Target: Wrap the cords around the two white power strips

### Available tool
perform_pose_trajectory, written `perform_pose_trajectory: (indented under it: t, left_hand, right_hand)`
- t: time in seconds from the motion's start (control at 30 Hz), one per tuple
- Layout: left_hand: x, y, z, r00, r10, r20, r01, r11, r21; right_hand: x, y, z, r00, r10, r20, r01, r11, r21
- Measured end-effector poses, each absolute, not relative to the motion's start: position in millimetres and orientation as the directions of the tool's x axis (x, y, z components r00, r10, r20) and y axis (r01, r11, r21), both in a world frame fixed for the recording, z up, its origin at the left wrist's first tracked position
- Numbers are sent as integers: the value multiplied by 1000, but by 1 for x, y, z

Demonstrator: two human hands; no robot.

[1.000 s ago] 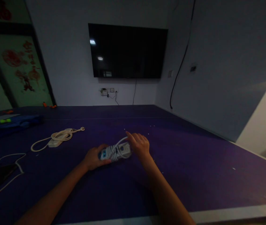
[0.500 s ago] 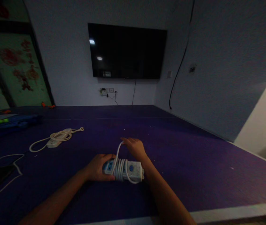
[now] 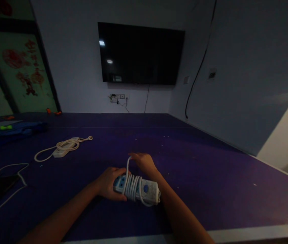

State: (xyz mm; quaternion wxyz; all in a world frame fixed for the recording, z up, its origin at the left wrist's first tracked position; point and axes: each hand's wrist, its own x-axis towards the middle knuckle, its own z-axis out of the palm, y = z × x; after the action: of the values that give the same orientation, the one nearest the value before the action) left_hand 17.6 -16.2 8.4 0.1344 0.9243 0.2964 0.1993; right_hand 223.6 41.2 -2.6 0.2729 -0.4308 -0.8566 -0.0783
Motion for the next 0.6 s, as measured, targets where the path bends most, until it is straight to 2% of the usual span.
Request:
perform_pose_trajectory:
  t: [0.2, 0.4, 0.6]
  left_hand:
    - [16, -11, -2, 675, 660, 329, 479, -732, 485]
    - [17, -10, -2, 688, 657, 309, 490, -734, 471]
    - [23, -16, 0, 714, 613, 338, 478, -779, 405]
  right_hand:
    - [221, 43, -5, -361, 693, 624, 792, 581, -187]
    - [219, 43, -8, -254, 663, 704, 755, 591, -284]
    - [214, 41, -10, -282, 695, 661, 776, 570, -269]
